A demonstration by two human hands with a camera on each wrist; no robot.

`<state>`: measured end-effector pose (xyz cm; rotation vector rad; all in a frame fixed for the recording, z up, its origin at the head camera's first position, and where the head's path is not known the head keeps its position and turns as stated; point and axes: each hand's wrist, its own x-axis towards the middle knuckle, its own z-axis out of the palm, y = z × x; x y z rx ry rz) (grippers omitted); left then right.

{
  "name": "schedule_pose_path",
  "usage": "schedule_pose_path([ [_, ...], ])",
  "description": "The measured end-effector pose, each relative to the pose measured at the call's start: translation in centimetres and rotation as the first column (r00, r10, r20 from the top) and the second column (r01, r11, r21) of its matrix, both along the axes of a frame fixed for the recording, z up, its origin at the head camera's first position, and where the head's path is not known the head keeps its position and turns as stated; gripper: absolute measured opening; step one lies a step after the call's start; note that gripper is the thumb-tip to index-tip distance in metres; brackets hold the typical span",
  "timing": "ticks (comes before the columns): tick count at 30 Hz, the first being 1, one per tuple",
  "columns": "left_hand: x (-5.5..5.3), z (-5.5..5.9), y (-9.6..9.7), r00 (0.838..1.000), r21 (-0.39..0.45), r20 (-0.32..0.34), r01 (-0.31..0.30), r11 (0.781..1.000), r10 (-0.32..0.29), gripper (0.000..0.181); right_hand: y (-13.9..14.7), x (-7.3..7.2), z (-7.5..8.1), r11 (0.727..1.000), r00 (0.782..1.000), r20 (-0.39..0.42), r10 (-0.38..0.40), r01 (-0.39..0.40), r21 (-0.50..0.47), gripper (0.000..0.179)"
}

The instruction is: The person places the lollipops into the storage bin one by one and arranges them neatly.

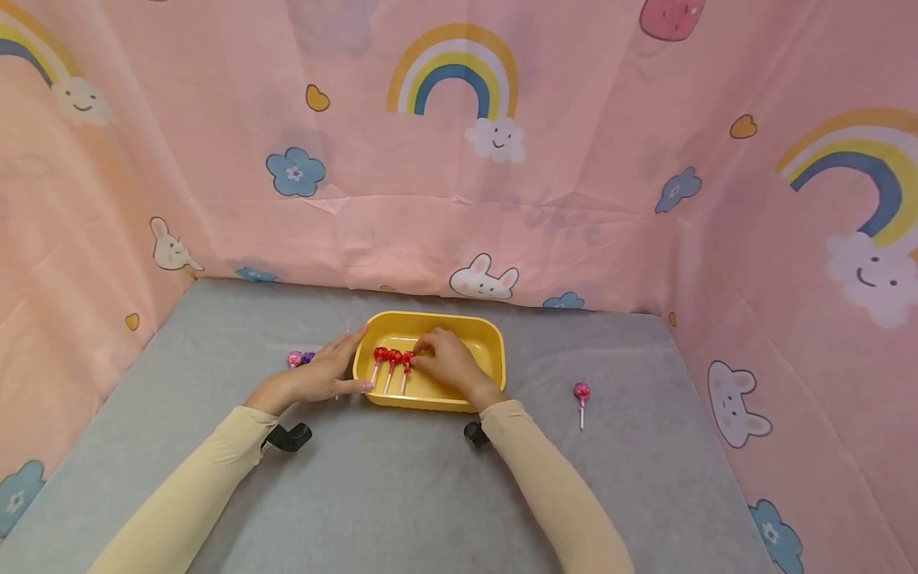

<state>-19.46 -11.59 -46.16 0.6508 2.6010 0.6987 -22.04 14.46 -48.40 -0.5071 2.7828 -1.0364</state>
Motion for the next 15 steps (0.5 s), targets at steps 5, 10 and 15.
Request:
schedule_pose_path([
  [5,-0.11,-0.05,0.01,1.0,-0.002,-0.004,0.002,1.0,-0.002,0.11,0.1,-0.1,-0.04,1.0,1.0,0.002,-0.011,0.011,0.015,0.016],
  [10,0.05,0.2,0.08,1.0,0.003,0.003,-0.004,1.0,0.004,0.109,0.29,0.03,0.2,1.0,1.0,0.012,-0.011,0.011,0.007,0.021],
  [15,0.18,0.28,0.1,1.0,0.0,0.004,-0.004,1.0,0.004,0.109,0.77,0.45,0.79,0.998,0.995,0.072,-0.068,0.068,0.0,0.028],
])
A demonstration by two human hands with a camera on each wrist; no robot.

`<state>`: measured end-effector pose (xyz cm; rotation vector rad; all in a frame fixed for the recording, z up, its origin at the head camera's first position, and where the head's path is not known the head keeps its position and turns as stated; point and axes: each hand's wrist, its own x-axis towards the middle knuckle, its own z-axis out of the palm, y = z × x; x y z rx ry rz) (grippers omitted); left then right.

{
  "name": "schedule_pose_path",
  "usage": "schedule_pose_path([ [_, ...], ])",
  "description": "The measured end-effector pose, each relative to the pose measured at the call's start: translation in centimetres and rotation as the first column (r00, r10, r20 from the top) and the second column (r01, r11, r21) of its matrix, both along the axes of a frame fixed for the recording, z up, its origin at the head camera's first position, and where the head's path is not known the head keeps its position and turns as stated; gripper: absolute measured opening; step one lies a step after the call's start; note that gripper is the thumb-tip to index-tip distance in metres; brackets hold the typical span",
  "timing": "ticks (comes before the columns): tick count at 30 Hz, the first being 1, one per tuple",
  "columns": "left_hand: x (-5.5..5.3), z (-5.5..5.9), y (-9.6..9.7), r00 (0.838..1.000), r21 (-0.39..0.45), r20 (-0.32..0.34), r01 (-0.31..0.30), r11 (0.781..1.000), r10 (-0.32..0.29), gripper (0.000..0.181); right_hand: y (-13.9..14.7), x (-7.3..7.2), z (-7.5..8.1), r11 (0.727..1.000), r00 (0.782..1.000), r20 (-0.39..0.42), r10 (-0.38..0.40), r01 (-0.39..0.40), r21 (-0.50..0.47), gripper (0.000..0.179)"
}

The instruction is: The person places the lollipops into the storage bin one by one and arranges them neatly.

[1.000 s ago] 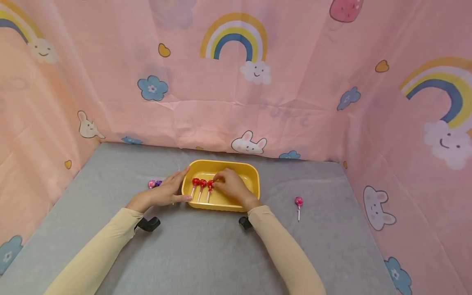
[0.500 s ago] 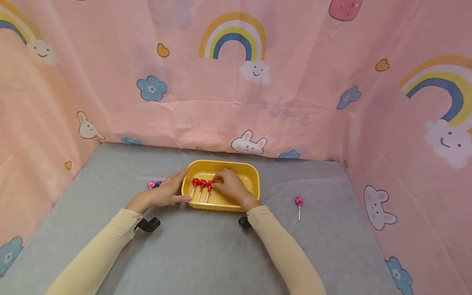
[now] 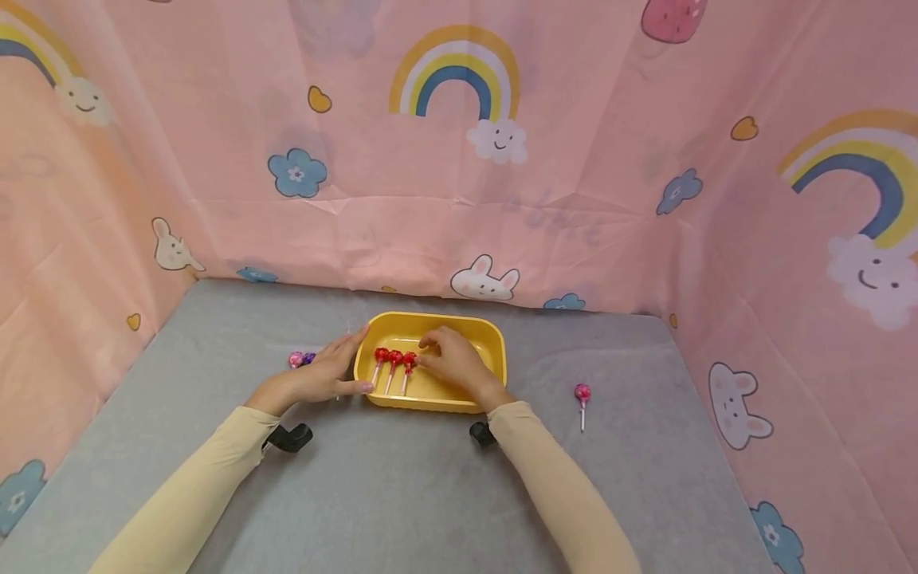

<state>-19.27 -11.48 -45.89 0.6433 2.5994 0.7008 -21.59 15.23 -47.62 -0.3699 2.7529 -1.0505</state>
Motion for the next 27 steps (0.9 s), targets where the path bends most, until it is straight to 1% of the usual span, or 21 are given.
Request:
schedule_pose_path([
  [3,-0.1,-0.1,0.0,1.0,0.009,-0.001,-0.002,1.0,0.002,0.11,0.4,0.1,0.6,1.0,1.0,0.009,-0.013,0.013,-0.005,0.03],
  [6,-0.2,-0.3,-0.1,1.0,0.008,0.003,-0.005,1.0,0.005,0.109,0.9,0.2,1.5,1.0,1.0,-0.017,0.007,-0.007,-0.013,0.031],
  [8,-0.2,-0.3,-0.2,1.0,0.012,0.005,-0.003,1.0,0.003,0.109,1.3,0.3,2.1,0.999,0.998,-0.052,0.032,-0.032,-0.013,0.031],
  [11,-0.2,-0.3,-0.2,1.0,0.012,0.009,0.003,1.0,-0.003,0.109,2.1,0.6,2.9,0.999,0.994,-0.102,0.045,-0.046,-0.005,0.031],
  [13,-0.2,-0.3,-0.2,1.0,0.016,0.01,0.005,1.0,-0.005,0.109,2.7,1.0,3.5,0.999,0.989,-0.143,0.043,-0.043,0.004,0.031],
  [16,-0.2,-0.2,-0.2,1.0,0.016,0.004,0.009,1.0,-0.009,0.11,3.7,1.5,4.3,0.999,0.985,-0.17,0.035,-0.037,-0.008,0.032],
  [20,0.0,-0.2,-0.2,1.0,0.026,0.003,0.005,1.0,-0.005,0.108,5.3,2.2,5.2,0.998,0.986,-0.166,0.03,-0.038,-0.04,0.034],
  [27,0.1,0.0,-0.1,1.0,0.026,0.023,-0.012,1.0,0.011,0.108,9.0,3.0,6.4,0.998,0.984,-0.18,0.013,-0.023,-0.051,0.036],
])
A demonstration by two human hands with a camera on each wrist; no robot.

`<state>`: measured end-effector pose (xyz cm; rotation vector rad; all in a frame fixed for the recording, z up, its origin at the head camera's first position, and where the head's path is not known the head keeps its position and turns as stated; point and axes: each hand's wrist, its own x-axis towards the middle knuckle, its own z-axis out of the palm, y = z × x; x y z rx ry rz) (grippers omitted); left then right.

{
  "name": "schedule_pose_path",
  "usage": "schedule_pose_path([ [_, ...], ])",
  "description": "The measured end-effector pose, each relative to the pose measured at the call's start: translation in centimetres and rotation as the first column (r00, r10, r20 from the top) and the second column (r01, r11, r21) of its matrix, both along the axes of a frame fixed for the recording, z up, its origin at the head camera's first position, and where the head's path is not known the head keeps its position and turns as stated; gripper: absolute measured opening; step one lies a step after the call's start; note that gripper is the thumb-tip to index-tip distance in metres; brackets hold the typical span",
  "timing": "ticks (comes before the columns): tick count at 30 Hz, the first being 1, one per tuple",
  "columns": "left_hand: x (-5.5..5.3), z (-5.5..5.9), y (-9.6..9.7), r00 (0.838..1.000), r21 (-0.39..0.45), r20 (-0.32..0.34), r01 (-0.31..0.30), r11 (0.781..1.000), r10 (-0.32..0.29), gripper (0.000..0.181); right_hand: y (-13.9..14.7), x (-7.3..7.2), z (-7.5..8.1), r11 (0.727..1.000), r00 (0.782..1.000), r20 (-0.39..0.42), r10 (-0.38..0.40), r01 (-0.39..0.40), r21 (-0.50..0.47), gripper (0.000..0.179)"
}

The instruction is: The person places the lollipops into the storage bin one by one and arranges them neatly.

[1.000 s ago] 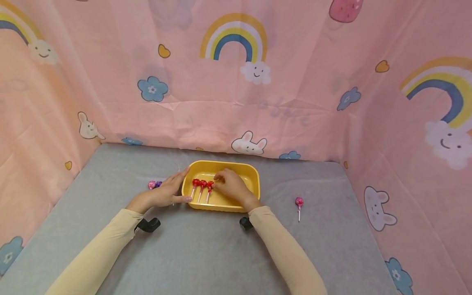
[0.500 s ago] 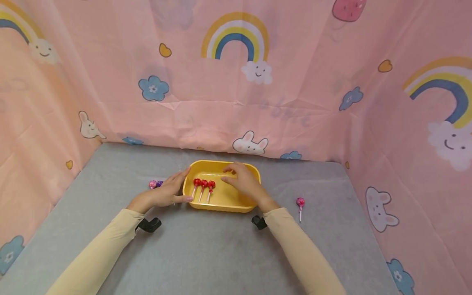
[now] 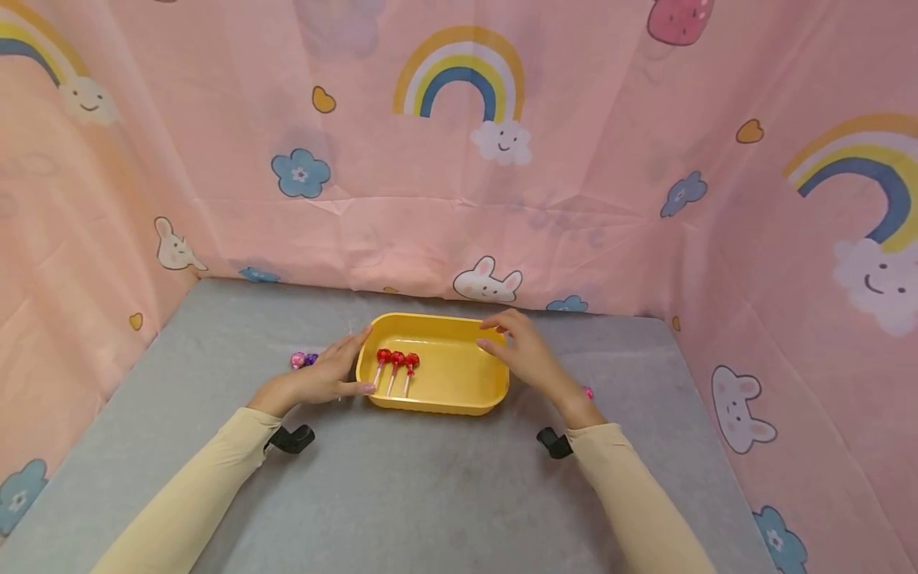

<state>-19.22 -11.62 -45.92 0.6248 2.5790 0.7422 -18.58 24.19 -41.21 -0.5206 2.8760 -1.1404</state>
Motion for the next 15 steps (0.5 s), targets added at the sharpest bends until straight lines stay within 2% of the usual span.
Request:
schedule_pose_path([
  [6,0.0,0.0,-0.1,1.0,0.003,-0.001,-0.003,1.0,0.003,0.108,3.7,0.8,0.3,0.999,0.999,0.005,-0.041,0.041,0.015,0.039],
  [10,0.0,0.0,-0.1,1.0,-0.001,-0.005,-0.006,1.0,0.006,0.108,5.8,1.3,0.0,0.994,0.995,-0.008,-0.095,0.095,0.057,0.042],
  [15,0.0,-0.1,-0.1,1.0,0.002,0.002,-0.006,1.0,0.006,0.108,7.9,2.1,-0.5,0.986,0.99,0.014,-0.143,0.141,0.089,0.046],
])
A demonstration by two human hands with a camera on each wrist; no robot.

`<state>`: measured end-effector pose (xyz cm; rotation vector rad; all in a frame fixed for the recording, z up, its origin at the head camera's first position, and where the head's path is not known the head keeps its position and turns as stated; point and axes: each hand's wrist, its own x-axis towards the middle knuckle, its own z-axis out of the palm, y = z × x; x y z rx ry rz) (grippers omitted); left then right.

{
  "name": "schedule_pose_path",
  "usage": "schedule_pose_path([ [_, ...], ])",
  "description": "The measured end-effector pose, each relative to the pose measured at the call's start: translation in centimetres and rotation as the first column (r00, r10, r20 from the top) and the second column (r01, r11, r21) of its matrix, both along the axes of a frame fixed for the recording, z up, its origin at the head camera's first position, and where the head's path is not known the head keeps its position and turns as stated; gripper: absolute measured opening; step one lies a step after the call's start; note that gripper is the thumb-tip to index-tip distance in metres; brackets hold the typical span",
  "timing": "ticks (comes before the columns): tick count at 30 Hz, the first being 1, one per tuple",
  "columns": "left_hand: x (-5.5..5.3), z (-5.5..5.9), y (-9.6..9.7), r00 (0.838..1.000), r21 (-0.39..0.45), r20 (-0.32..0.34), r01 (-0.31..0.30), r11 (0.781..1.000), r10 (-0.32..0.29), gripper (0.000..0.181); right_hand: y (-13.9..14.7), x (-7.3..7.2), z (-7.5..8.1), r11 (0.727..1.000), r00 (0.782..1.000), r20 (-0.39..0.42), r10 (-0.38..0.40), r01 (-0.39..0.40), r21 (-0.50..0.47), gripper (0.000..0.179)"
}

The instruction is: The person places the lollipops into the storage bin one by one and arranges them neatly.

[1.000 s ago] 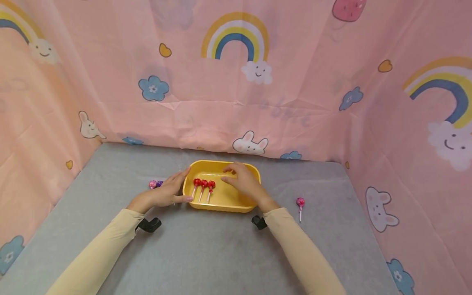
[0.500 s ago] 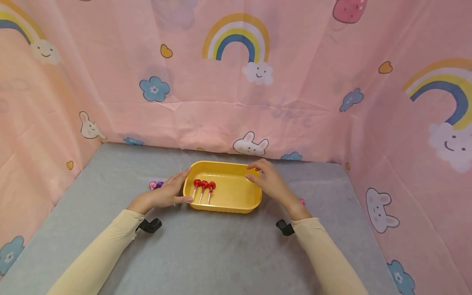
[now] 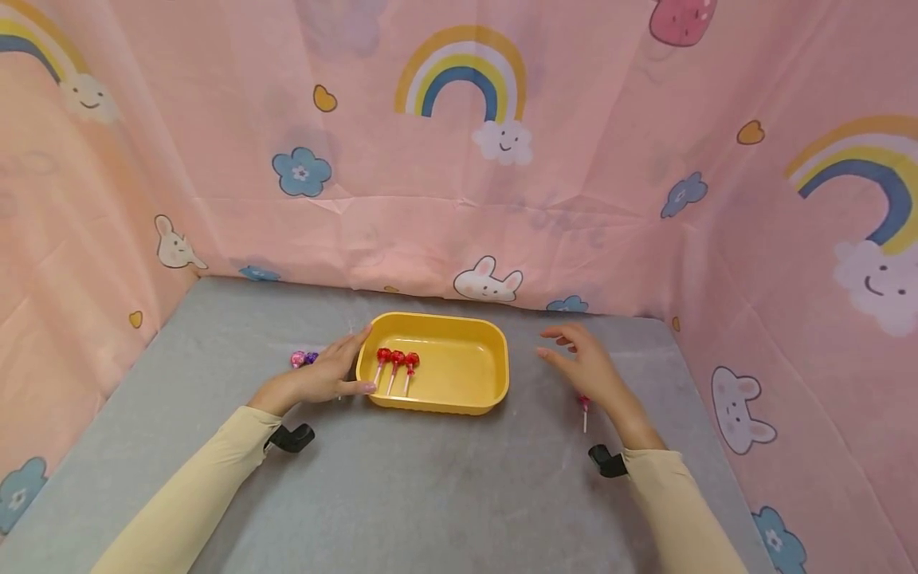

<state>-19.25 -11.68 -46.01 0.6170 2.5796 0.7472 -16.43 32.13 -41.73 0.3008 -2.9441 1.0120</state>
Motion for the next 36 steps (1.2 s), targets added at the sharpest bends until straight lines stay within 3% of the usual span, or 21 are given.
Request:
schedule_pose_path([
  [8,-0.2,-0.2,0.0,1.0,-0.016,-0.012,0.008,1.0,-0.008,0.109,2.4,1.1,-0.9,1.0,0.999,-0.034,-0.015,0.014,-0.014,0.044],
  [21,-0.1,-0.2,0.0,1.0,0.003,-0.01,0.004,1.0,-0.003,0.109,5.2,2.5,-3.3,0.996,0.997,0.018,-0.081,0.082,-0.03,0.046],
  [36,0.0,-0.1,0.0,1.0,0.015,-0.01,0.0,1.0,0.0,0.107,7.7,3.5,-6.2,0.992,0.98,0.151,-0.125,0.127,0.003,0.051],
])
